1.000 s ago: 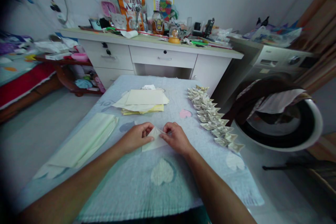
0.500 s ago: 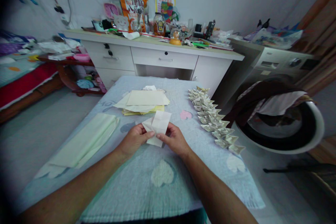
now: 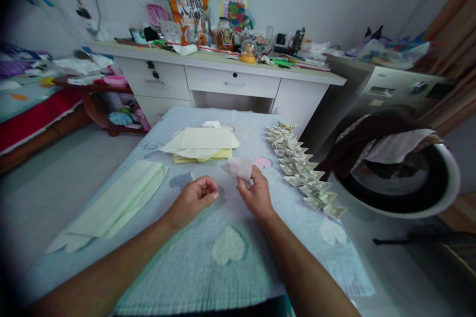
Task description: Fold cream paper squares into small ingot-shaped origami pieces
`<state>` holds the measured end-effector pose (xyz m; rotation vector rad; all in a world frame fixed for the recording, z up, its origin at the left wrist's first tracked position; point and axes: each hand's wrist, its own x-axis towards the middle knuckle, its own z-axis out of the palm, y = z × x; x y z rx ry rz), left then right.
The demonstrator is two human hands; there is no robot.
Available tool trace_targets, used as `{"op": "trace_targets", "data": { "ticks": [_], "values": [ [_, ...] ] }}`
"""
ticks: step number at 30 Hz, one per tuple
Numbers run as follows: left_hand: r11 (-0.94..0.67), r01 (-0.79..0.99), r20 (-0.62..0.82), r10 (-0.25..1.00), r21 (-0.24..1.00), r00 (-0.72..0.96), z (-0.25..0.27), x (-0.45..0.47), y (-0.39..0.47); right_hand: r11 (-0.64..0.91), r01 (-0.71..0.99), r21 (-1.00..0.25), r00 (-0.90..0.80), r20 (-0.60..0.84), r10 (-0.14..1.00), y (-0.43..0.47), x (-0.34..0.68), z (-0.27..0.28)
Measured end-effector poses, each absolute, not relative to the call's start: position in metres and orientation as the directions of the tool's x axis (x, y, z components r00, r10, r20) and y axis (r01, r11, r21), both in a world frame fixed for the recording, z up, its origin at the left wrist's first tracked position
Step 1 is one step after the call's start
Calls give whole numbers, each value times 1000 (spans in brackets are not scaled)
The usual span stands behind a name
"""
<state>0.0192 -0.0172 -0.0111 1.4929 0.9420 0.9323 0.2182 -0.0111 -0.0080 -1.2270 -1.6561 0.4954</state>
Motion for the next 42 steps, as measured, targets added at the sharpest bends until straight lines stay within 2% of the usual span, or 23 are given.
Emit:
{"op": "trace_targets", "data": {
  "ticks": [3,7,11,15,22,27,33,38,42],
  "values": [
    [-170,168,86,903,971,421,-8,21,-22,413,672,-614,-31,534,845,-12,221,-6],
    [-185,200,110,936,962,333,-7,23,-24,412,812,-413,-154,529,835,-15,221,-5],
    [-184,194,116,941,964,317,-9,21,-20,443,859,-258,-290,468,835,-19,214,-5],
    [-220,297,117,937,929,330,-9,18,-18,497,852,-163,-403,401,823,-22,206,-8],
    [-407,421,238,885,810,399,-9,10,-15,553,816,-168,-484,321,814,-24,201,-10],
    [-462,526,183,848,714,497,-5,3,-14,578,787,-216,-530,243,812,-25,202,-9],
    [-518,591,176,824,619,539,-4,-3,-15,589,745,-312,-556,198,807,-25,208,-5],
    [-570,675,214,815,468,539,-2,-11,-13,591,720,-365,-559,199,805,-25,218,-2],
    [-632,690,174,769,353,615,3,-11,-15,598,711,-371,-573,189,798,-26,220,-2]
  ]
}}
